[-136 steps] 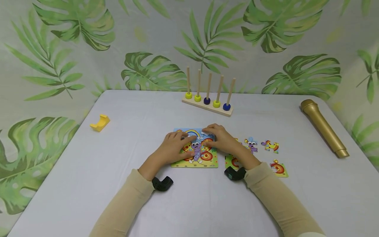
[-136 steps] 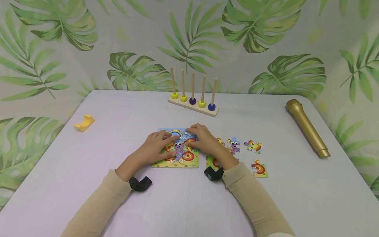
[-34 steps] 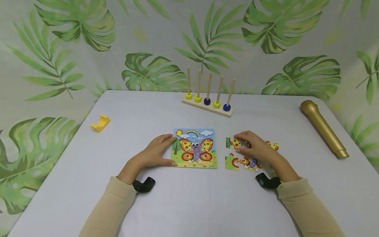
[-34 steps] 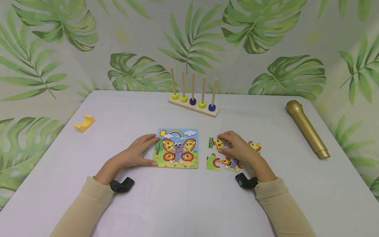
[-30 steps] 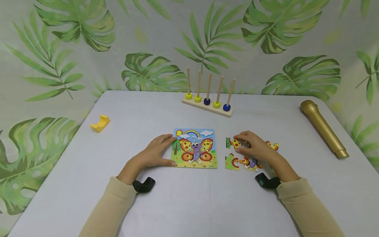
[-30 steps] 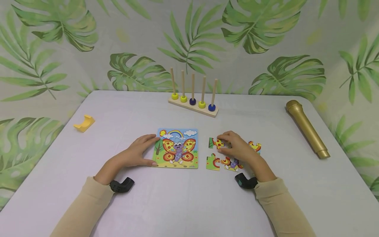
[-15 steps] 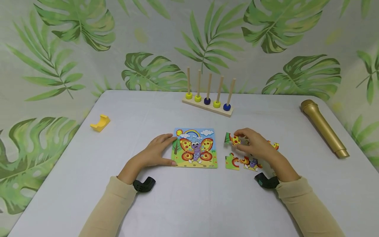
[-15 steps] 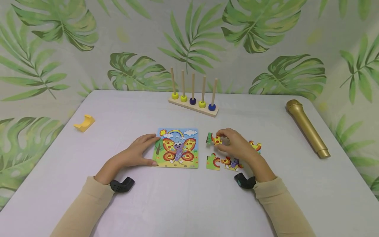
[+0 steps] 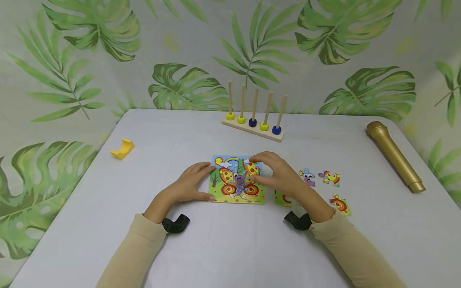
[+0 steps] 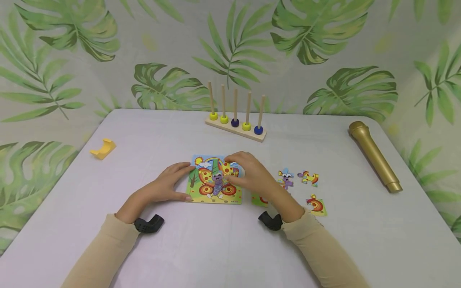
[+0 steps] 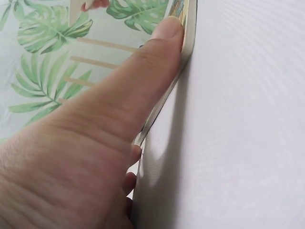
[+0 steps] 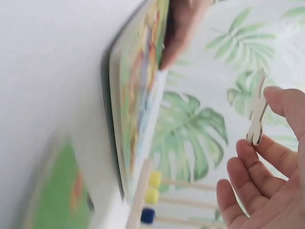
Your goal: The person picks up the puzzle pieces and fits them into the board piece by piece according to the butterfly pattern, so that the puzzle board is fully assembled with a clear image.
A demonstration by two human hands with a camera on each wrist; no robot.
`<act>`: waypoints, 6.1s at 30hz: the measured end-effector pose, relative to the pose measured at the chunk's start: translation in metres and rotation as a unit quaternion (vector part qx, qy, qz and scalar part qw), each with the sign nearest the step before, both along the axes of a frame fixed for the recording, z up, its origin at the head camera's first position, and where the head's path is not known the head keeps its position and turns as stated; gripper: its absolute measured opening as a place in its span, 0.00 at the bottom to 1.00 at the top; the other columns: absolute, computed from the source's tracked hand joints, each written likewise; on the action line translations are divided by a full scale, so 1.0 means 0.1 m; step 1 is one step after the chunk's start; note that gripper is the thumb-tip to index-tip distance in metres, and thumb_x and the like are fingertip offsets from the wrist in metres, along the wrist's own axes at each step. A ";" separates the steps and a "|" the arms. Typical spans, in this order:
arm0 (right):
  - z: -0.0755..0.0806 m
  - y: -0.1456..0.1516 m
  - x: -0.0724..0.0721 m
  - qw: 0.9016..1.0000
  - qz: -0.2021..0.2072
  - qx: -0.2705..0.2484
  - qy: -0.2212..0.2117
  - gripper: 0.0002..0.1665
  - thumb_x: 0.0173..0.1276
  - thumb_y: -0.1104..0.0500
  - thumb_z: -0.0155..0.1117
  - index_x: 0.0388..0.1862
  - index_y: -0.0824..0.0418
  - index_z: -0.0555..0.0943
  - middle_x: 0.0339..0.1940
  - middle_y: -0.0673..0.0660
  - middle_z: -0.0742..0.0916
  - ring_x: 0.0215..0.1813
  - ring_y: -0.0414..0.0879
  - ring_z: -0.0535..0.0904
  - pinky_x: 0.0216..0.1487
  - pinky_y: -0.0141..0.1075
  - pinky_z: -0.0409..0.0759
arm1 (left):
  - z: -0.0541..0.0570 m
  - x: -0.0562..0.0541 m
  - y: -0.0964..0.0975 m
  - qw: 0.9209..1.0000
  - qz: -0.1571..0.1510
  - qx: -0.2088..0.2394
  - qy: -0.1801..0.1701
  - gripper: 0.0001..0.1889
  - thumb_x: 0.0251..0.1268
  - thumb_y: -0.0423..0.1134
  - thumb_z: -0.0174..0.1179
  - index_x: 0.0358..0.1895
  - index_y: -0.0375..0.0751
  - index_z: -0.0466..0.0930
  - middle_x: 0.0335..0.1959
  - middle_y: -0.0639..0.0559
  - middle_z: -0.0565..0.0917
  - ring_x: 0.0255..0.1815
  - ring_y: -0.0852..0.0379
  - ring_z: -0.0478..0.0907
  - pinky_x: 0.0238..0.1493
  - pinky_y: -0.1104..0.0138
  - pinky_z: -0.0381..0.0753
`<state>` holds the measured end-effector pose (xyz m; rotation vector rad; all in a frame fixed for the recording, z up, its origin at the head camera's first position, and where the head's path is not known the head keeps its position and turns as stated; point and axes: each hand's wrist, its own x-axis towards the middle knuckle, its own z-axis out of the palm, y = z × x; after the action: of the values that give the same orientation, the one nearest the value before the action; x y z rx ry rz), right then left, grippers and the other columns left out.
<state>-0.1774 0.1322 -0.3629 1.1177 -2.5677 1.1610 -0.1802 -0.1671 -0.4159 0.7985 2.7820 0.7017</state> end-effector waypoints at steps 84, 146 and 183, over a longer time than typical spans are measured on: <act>0.16 0.18 -0.01 0.998 -0.037 -0.030 -0.030 0.31 0.56 0.57 0.67 0.59 0.58 0.70 0.58 0.52 0.73 0.57 0.50 0.68 0.55 0.48 0.66 | 0.01 0.03 0.03 0.999 -0.027 0.013 0.020 0.41 0.42 0.65 0.62 0.63 0.54 0.65 0.68 0.51 0.56 0.68 0.45 0.46 0.65 0.52 0.41; -0.07 1.11 -0.02 0.993 -0.096 0.032 -0.069 0.28 0.51 0.67 0.68 0.54 0.62 0.74 0.51 0.60 0.68 0.51 0.54 0.68 0.49 0.53 0.68 | 0.02 0.03 0.04 1.000 -0.022 0.003 0.014 0.41 0.42 0.65 0.62 0.63 0.54 0.64 0.69 0.52 0.54 0.68 0.47 0.45 0.65 0.54 0.39; -0.37 -0.30 -0.35 0.981 0.051 0.139 -0.125 0.26 0.58 0.56 0.65 0.57 0.56 0.75 0.60 0.57 0.70 0.62 0.53 0.60 0.60 0.50 0.60 | 0.03 0.05 0.07 0.999 -0.019 0.026 0.023 0.39 0.45 0.64 0.61 0.62 0.51 0.66 0.68 0.49 0.56 0.68 0.43 0.46 0.64 0.51 0.40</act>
<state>-0.2119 0.1023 -0.3997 1.2424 -2.9726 1.0449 -0.1754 -0.1598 -0.4124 0.8858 2.7910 0.7620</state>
